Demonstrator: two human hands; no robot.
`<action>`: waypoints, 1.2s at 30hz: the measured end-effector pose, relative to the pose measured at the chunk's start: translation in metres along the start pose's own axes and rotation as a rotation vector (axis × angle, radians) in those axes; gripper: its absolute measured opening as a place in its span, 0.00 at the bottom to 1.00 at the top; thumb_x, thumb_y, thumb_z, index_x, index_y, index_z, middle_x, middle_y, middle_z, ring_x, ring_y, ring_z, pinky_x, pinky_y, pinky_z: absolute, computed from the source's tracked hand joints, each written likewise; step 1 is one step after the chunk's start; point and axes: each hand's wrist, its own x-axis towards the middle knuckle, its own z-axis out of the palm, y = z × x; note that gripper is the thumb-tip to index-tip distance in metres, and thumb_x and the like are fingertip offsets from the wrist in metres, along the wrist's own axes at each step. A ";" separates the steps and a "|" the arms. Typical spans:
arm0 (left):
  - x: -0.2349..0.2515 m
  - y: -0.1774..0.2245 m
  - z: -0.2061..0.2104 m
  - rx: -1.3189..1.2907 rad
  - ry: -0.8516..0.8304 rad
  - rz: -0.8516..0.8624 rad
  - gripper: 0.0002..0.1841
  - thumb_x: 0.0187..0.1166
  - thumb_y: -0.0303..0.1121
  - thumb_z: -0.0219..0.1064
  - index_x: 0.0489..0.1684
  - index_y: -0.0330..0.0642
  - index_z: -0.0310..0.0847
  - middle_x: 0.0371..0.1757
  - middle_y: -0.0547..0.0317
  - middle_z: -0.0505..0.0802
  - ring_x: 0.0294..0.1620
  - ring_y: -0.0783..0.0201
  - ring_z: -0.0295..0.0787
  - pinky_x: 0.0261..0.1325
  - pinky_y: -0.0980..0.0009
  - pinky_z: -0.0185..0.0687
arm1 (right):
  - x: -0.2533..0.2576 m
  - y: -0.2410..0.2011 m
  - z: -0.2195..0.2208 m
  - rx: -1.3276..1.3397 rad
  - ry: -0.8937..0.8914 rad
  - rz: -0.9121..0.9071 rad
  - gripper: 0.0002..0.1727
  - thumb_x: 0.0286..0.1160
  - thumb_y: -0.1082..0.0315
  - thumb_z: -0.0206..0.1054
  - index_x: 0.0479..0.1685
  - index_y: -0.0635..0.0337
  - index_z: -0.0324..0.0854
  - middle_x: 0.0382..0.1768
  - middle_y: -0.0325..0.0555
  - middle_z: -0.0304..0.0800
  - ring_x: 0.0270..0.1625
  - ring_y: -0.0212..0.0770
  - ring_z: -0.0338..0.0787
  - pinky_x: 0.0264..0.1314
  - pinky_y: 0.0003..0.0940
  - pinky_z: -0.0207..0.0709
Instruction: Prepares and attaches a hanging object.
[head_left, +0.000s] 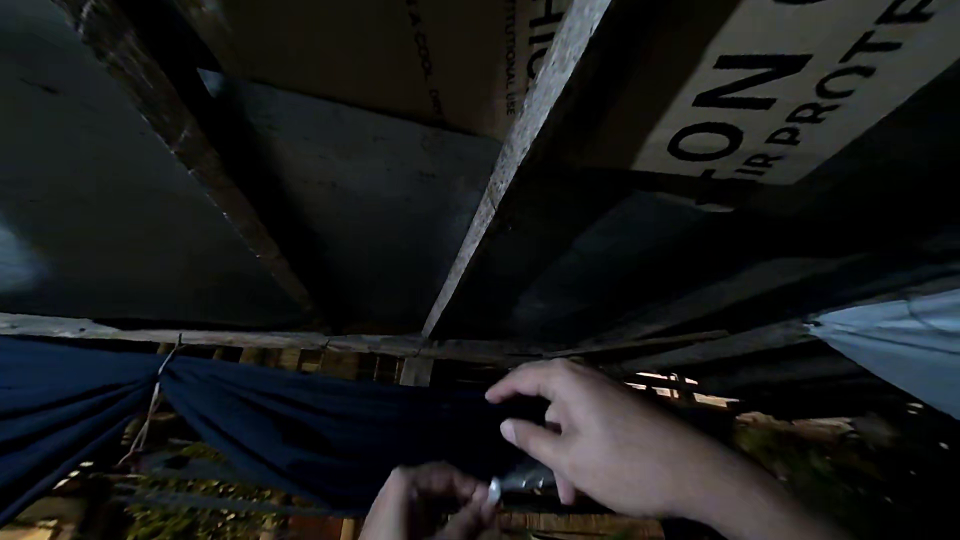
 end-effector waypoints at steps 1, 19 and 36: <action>0.013 0.008 0.003 -0.015 0.007 -0.011 0.09 0.80 0.37 0.73 0.42 0.41 0.94 0.36 0.61 0.96 0.36 0.67 0.93 0.42 0.66 0.92 | 0.001 -0.001 0.000 -0.068 -0.037 0.037 0.20 0.88 0.56 0.62 0.74 0.48 0.81 0.41 0.45 0.91 0.24 0.36 0.88 0.31 0.35 0.88; 0.132 0.044 0.011 -0.171 0.112 0.060 0.07 0.78 0.38 0.75 0.37 0.45 0.95 0.32 0.60 0.95 0.32 0.67 0.91 0.38 0.71 0.87 | 0.030 0.038 -0.035 -0.173 0.601 -0.177 0.03 0.78 0.67 0.73 0.40 0.48 0.92 0.40 0.33 0.90 0.33 0.29 0.89 0.40 0.28 0.89; 0.233 0.089 0.018 -0.446 0.588 0.111 0.07 0.75 0.36 0.79 0.34 0.44 0.94 0.28 0.61 0.94 0.24 0.69 0.86 0.28 0.73 0.80 | 0.114 0.001 -0.102 -0.111 0.953 -0.100 0.06 0.79 0.67 0.71 0.46 0.58 0.90 0.41 0.48 0.93 0.30 0.41 0.91 0.39 0.43 0.90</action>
